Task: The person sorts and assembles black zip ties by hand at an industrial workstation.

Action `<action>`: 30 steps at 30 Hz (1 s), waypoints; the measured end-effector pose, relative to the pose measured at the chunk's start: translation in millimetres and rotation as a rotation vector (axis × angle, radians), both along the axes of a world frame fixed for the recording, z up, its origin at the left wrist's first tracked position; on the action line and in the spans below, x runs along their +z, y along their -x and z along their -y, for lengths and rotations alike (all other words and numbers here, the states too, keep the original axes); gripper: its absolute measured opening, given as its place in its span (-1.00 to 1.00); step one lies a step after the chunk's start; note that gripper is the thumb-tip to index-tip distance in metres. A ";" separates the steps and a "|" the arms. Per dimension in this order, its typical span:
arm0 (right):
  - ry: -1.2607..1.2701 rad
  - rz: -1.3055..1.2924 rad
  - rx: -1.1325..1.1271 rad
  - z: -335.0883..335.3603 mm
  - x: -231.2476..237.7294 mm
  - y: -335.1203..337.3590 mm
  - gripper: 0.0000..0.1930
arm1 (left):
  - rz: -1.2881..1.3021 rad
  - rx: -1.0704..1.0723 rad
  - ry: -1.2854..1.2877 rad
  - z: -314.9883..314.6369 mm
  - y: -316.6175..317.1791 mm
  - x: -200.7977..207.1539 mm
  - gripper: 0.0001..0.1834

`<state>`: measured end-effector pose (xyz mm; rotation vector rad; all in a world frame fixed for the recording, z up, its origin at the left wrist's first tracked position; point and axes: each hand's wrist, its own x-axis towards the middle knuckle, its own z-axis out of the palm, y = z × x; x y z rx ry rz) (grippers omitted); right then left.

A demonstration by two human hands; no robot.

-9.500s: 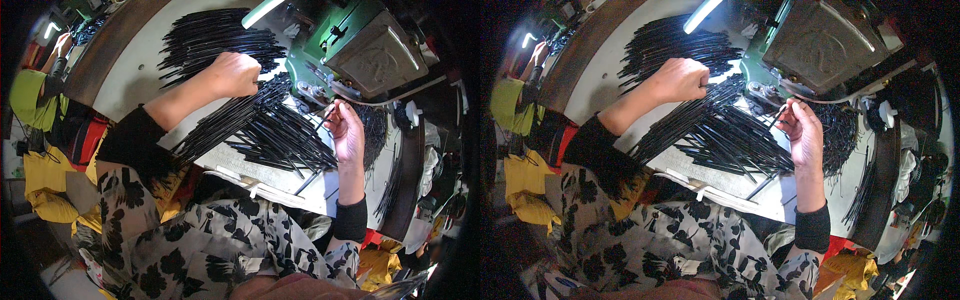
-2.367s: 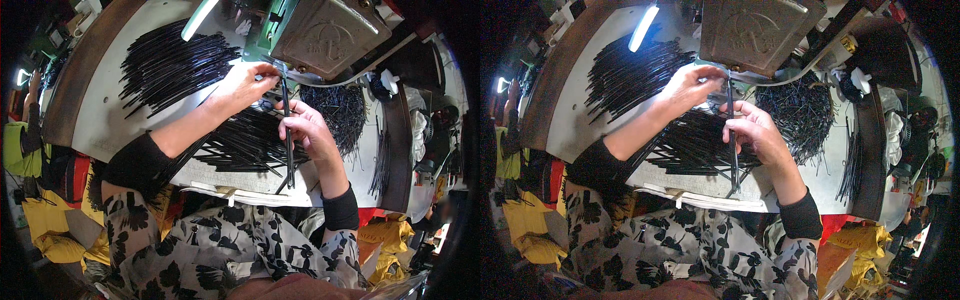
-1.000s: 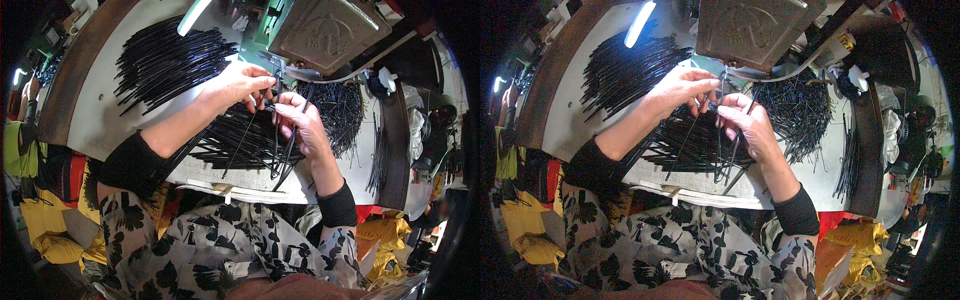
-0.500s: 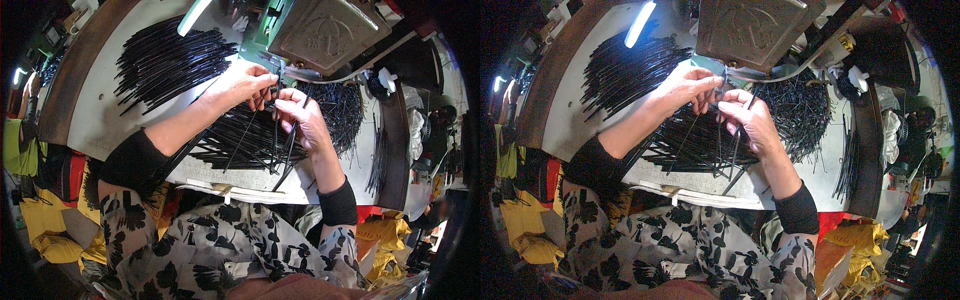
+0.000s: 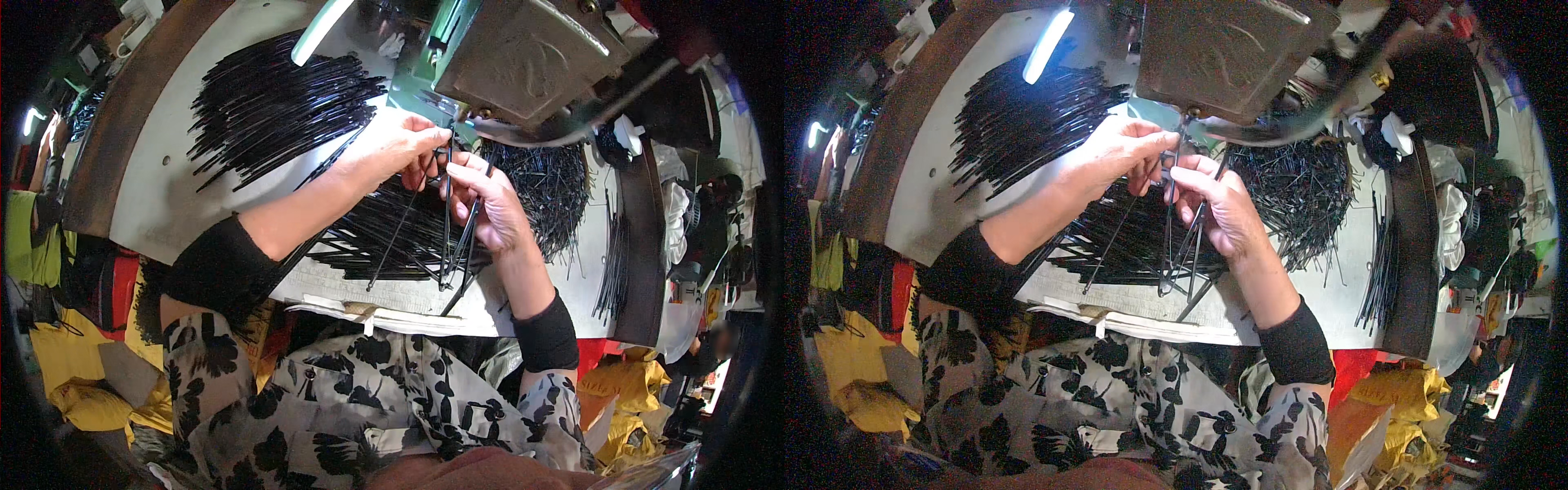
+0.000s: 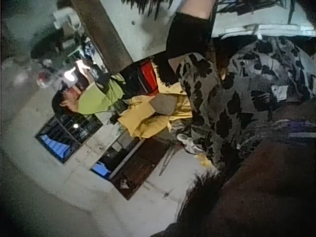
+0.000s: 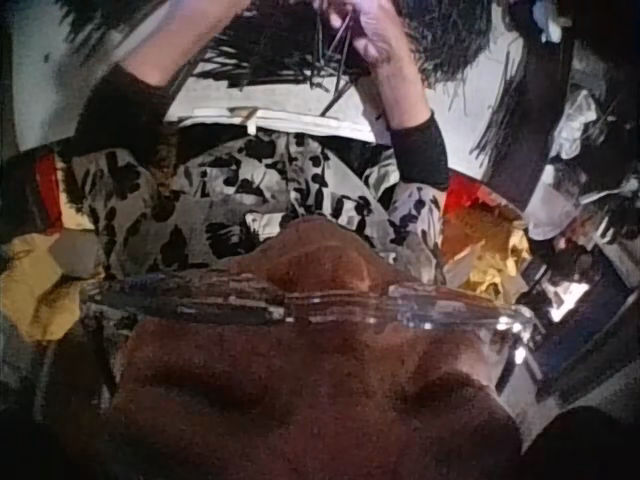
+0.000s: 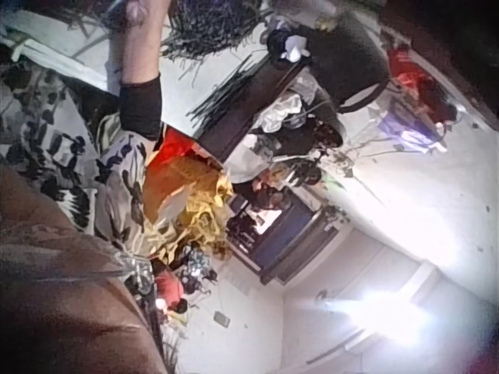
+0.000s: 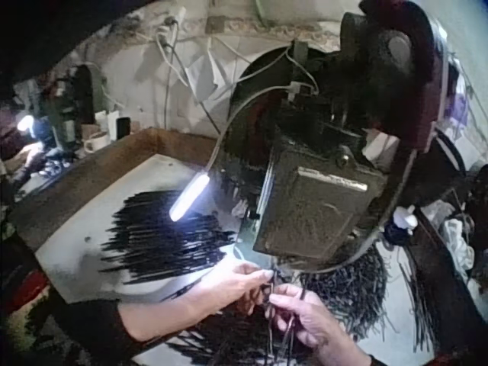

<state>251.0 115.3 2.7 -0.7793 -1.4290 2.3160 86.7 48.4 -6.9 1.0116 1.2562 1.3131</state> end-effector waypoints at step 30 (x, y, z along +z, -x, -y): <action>-1.314 0.810 -0.198 -45.0 14.7 -128.1 -0.74 | -1.201 -0.186 -0.348 8.4 -10.3 -20.8 -0.89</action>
